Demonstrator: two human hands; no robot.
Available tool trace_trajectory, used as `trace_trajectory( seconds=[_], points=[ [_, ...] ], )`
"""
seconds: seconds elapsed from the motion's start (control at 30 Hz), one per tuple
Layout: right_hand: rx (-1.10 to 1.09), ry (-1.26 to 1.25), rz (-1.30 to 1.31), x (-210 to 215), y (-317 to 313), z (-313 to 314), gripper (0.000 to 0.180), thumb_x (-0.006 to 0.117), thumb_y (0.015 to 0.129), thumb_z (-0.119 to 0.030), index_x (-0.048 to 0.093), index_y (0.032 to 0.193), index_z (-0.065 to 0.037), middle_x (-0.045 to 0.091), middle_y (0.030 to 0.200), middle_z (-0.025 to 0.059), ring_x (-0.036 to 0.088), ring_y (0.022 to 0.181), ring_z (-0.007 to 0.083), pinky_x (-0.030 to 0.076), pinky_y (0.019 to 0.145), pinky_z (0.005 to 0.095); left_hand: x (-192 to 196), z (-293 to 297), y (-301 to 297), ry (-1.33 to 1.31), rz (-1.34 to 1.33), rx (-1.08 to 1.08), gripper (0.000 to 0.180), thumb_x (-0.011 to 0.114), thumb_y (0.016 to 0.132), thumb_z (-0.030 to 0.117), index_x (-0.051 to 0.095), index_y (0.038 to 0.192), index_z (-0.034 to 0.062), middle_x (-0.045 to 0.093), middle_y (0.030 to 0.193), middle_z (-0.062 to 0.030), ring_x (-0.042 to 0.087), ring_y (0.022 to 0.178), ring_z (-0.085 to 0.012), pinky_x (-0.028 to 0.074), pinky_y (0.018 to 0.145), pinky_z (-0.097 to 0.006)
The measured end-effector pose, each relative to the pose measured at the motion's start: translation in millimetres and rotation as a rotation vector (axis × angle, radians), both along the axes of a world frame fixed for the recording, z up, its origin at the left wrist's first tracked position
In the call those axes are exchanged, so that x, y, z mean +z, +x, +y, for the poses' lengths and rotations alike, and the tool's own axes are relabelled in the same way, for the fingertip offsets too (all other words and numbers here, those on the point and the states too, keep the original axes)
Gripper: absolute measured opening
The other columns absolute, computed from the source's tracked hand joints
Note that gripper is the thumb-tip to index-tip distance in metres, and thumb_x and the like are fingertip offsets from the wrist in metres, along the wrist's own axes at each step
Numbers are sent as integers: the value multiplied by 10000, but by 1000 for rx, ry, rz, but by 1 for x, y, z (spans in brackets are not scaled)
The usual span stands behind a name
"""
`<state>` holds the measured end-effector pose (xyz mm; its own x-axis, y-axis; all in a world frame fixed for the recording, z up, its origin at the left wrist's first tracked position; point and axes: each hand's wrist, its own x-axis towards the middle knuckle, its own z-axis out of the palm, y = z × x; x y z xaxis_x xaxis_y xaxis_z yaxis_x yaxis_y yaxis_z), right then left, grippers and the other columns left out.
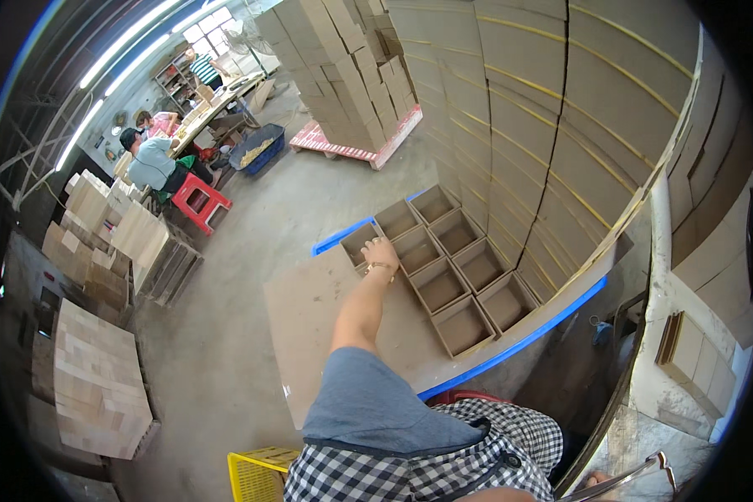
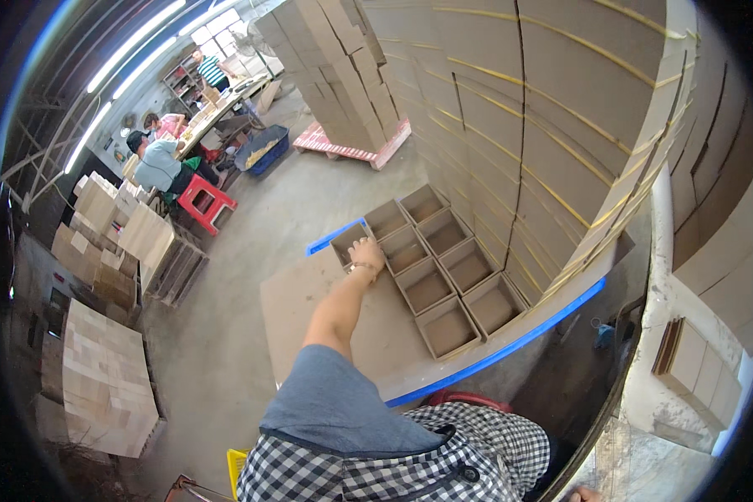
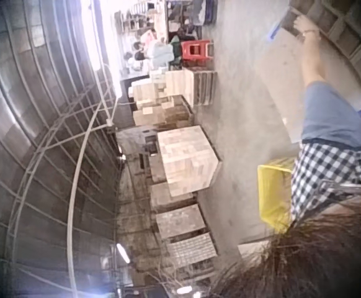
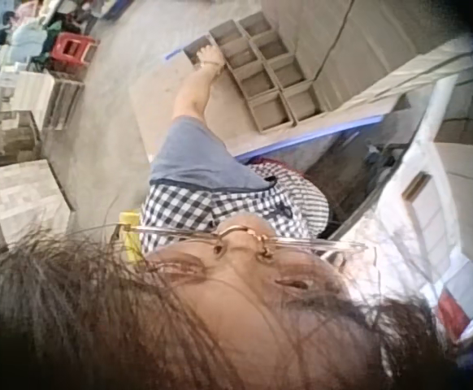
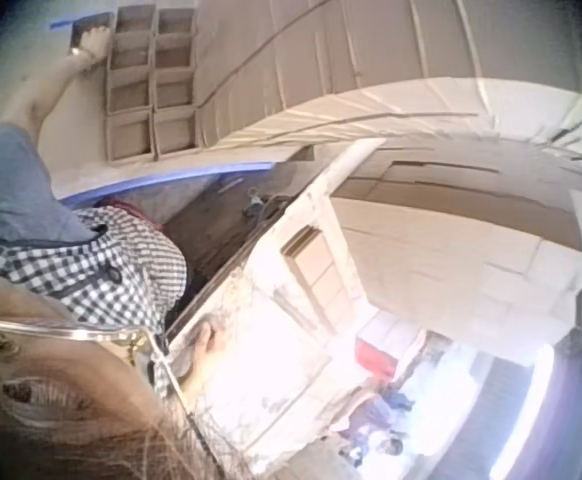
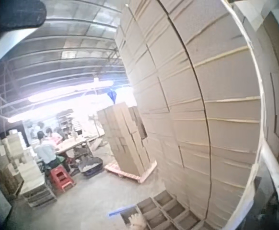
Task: The recorder is assembling cardboard grid dividers, folding cardboard sheets into trays, and applying glue in a manufacturing environment.
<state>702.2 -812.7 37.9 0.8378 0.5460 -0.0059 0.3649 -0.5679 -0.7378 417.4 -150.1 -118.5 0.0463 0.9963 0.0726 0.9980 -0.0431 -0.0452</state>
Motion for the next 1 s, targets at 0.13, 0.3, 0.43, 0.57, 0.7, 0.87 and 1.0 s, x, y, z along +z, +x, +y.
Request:
trace_trajectory(
  seconds=[0.13,0.3,0.43,0.57,0.7,0.87,1.0],
  points=[
    [-107,46,223,6,-26,-22,264,595,892,-243,604,1066,-44,630,1028,167,596,920,338,453,871,445,71,-61,60,330,-152,-386,315,604,730,122,571,1033,44,550,1092,-125,421,1148,-303,347,911,-478],
    [-189,197,244,10,-60,-52,233,590,891,-221,608,1058,-60,627,1020,152,587,914,334,428,890,447,152,-179,156,333,-634,-1273,289,578,788,96,570,1065,12,549,1155,-161,457,1162,-331,351,984,-476],
    [-209,-13,-352,28,-74,-39,110,598,815,-105,621,877,-17,582,750,144,545,749,314,425,728,382,203,-264,222,136,-843,-1783,274,591,789,36,581,1062,13,581,1115,-165,532,1093,-335,407,960,-456],
    [-333,-185,-308,60,-89,-61,90,626,766,-66,618,853,-41,609,793,124,561,808,327,425,757,415,228,-335,305,9,-981,-2073,330,619,752,-18,586,1076,38,586,1106,-167,549,1073,-336,437,926,-445],
    [-632,-356,-420,74,-134,-116,203,610,749,-39,613,952,-44,589,928,164,538,903,351,419,810,414,249,-410,384,-219,-882,-2167,389,625,738,-7,558,1119,32,518,1211,-196,497,1133,-370,416,951,-419],
    [-1283,-615,-450,59,-233,-189,262,626,766,-75,592,1019,-17,553,1117,189,491,1063,383,377,926,450,236,-496,485,-33,-592,-2160,494,686,719,190,543,1174,62,482,1265,-205,421,1196,-378,343,996,-462],
    [-1597,-829,-457,54,-298,-243,327,623,778,-103,561,1084,-5,548,1146,209,481,1098,396,373,936,461,238,-500,569,-302,-129,-1977,698,798,560,344,569,1165,83,553,1188,-211,485,1150,-333,378,977,-436]
  ],
)
